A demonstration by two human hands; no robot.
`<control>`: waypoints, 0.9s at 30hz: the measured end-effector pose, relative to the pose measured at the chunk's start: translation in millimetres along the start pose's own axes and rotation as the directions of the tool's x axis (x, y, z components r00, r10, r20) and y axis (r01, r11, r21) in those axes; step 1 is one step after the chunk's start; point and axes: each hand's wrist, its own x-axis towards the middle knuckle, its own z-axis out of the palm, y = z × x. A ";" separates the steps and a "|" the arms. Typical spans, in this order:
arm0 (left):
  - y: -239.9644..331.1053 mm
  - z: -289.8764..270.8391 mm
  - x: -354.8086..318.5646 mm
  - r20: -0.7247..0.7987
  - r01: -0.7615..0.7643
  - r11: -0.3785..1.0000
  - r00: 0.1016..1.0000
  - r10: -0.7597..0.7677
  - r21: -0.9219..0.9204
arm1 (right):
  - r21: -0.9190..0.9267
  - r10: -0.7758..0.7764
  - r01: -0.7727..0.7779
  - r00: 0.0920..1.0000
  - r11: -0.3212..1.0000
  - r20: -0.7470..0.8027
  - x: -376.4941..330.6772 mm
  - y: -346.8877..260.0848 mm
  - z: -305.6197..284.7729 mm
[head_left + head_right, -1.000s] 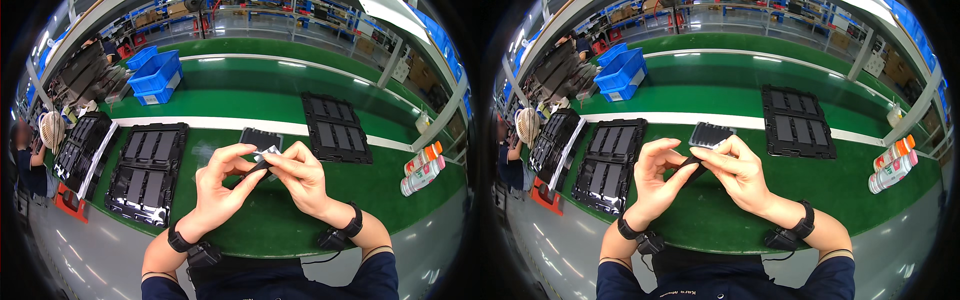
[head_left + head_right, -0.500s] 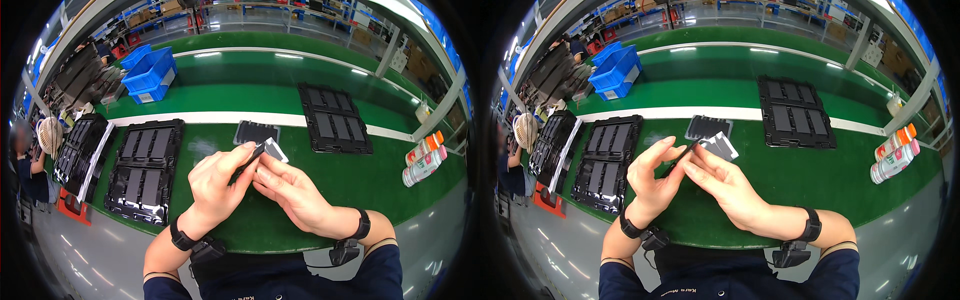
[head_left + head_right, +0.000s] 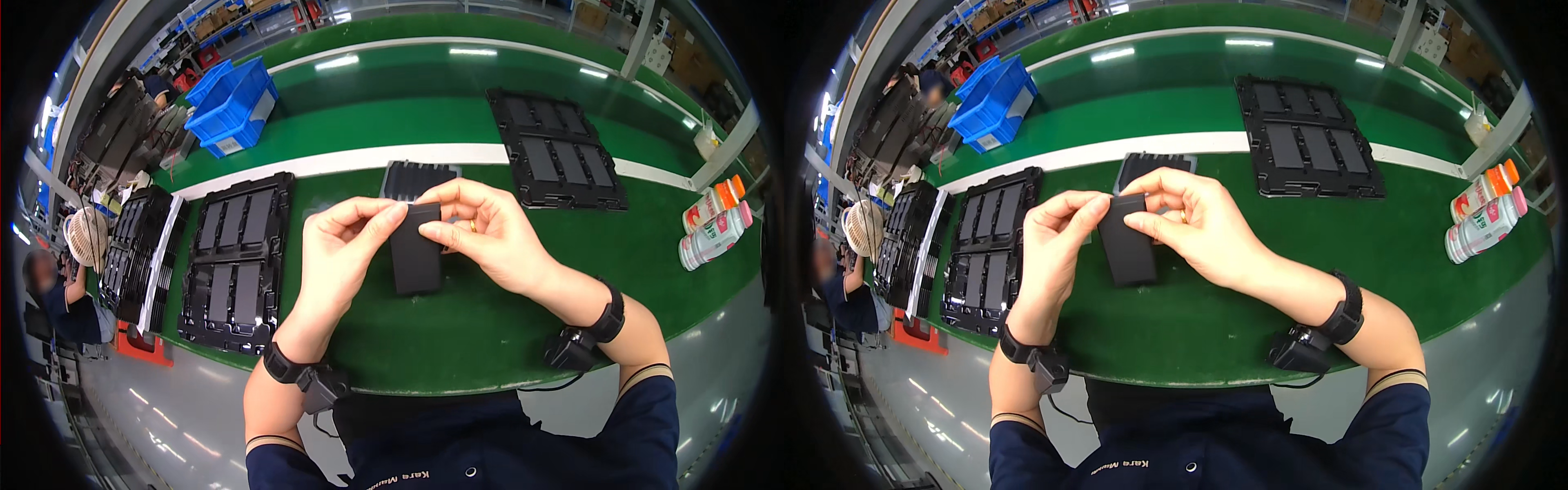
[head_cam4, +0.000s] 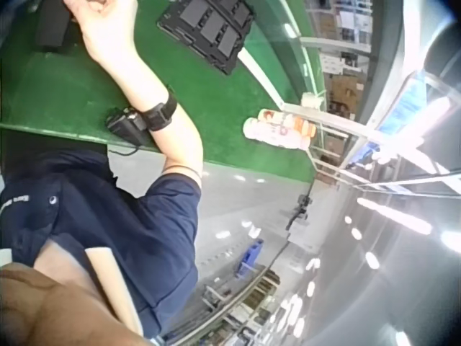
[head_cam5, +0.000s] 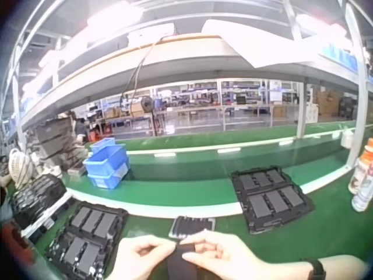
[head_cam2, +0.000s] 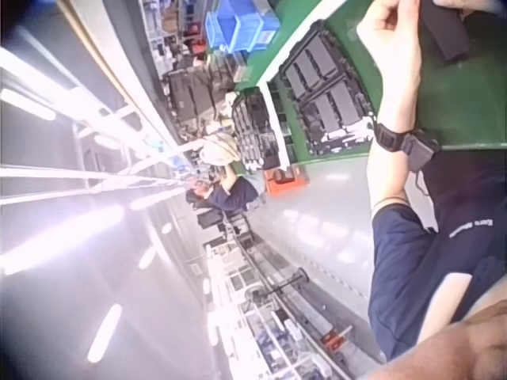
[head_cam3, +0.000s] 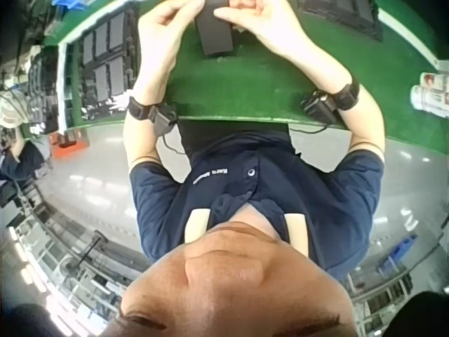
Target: The person is applying small transparent adhesive strips to the edges of a black rectangular electronic component.
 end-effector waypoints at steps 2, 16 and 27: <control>-5.3 -2.7 0.6 0.013 0.024 1.000 1.000 -0.024 0.007 | 0.026 0.022 -0.023 1.000 0.999 0.005 1.4 3.0 -0.5; -10.2 2.3 4.1 0.070 0.157 0.987 0.985 -0.156 -0.010 | -0.001 0.072 -0.073 0.989 0.997 -0.126 7.4 13.8 -11.5; -15.0 -3.1 4.1 0.063 0.141 0.989 0.988 -0.138 -0.039 | 0.055 0.047 -0.042 0.995 0.998 -0.092 12.9 14.8 -11.2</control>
